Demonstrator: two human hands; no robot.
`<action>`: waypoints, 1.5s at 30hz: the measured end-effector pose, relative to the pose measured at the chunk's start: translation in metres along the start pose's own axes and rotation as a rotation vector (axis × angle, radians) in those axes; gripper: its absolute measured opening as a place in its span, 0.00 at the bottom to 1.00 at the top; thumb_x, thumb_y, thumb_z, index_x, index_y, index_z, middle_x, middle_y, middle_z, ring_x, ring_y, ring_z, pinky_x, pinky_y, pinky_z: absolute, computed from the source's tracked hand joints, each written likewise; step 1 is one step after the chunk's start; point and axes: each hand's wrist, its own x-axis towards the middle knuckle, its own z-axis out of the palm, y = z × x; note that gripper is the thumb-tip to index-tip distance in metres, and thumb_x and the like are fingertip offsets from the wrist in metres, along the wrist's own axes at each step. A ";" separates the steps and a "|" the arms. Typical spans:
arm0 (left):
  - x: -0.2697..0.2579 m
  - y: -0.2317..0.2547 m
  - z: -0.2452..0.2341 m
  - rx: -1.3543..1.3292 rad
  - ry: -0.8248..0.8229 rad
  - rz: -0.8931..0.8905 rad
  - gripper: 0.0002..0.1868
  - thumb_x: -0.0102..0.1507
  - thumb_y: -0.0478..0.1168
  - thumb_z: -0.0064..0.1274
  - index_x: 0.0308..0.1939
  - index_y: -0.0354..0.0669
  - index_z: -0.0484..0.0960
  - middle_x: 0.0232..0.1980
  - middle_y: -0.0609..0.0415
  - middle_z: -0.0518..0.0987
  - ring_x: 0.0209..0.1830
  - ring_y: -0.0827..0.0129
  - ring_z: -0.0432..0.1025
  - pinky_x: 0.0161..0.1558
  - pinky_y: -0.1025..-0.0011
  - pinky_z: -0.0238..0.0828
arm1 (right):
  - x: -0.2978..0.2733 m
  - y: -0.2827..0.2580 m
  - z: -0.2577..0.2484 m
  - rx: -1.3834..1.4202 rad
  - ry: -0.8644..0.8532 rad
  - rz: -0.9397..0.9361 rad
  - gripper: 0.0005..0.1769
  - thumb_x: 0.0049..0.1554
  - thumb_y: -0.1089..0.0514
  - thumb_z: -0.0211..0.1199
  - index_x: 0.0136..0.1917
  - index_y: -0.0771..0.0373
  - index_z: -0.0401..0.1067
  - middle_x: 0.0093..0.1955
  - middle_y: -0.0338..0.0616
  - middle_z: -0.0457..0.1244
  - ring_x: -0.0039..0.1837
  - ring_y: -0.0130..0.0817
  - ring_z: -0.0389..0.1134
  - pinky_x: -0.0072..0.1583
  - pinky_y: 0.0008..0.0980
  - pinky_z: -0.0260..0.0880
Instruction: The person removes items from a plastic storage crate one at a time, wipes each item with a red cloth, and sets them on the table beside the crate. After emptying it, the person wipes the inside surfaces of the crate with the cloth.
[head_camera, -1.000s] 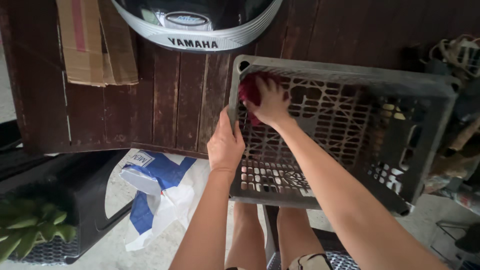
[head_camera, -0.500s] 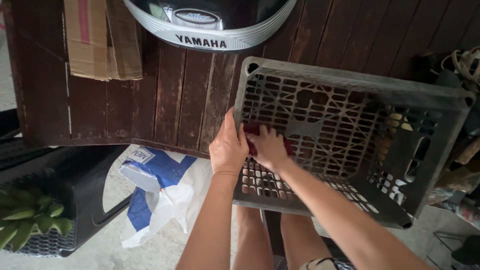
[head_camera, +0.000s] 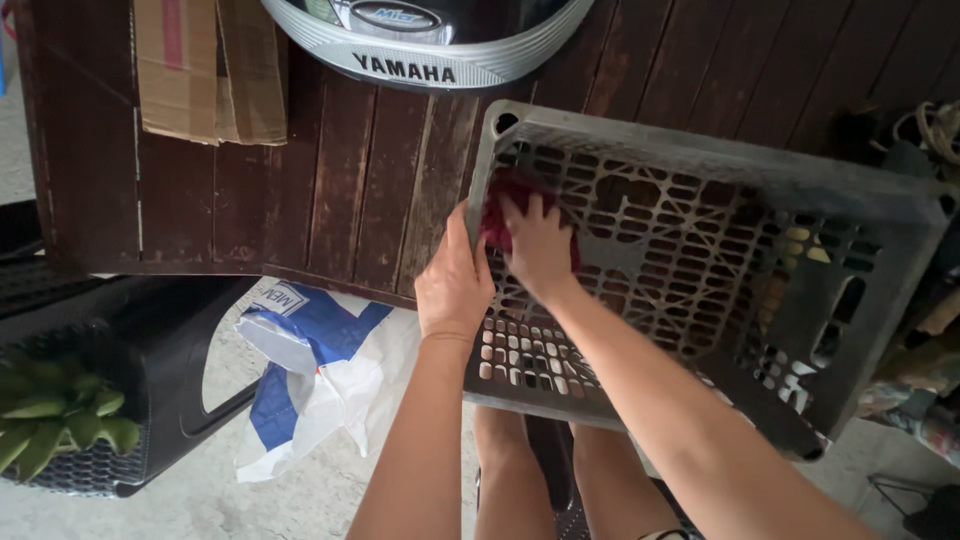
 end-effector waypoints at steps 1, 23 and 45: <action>0.000 0.000 0.000 0.002 -0.007 -0.013 0.26 0.69 0.42 0.49 0.70 0.49 0.63 0.52 0.46 0.84 0.39 0.49 0.80 0.37 0.55 0.78 | -0.015 0.001 0.008 -0.060 0.030 -0.058 0.49 0.48 0.55 0.72 0.80 0.46 0.57 0.71 0.55 0.55 0.67 0.59 0.59 0.58 0.59 0.67; 0.002 0.003 -0.008 -0.078 -0.077 -0.071 0.24 0.69 0.43 0.47 0.69 0.51 0.64 0.58 0.45 0.81 0.47 0.44 0.78 0.44 0.51 0.76 | -0.007 0.025 -0.026 0.045 -0.026 0.196 0.48 0.50 0.57 0.72 0.80 0.46 0.56 0.77 0.57 0.50 0.75 0.63 0.54 0.67 0.65 0.62; 0.001 0.000 -0.003 -0.131 -0.057 -0.034 0.26 0.69 0.42 0.47 0.71 0.51 0.63 0.57 0.45 0.82 0.48 0.47 0.79 0.44 0.53 0.77 | -0.057 -0.020 0.036 -0.301 -0.261 -0.202 0.32 0.50 0.46 0.67 0.68 0.51 0.71 0.71 0.51 0.55 0.71 0.54 0.54 0.63 0.63 0.58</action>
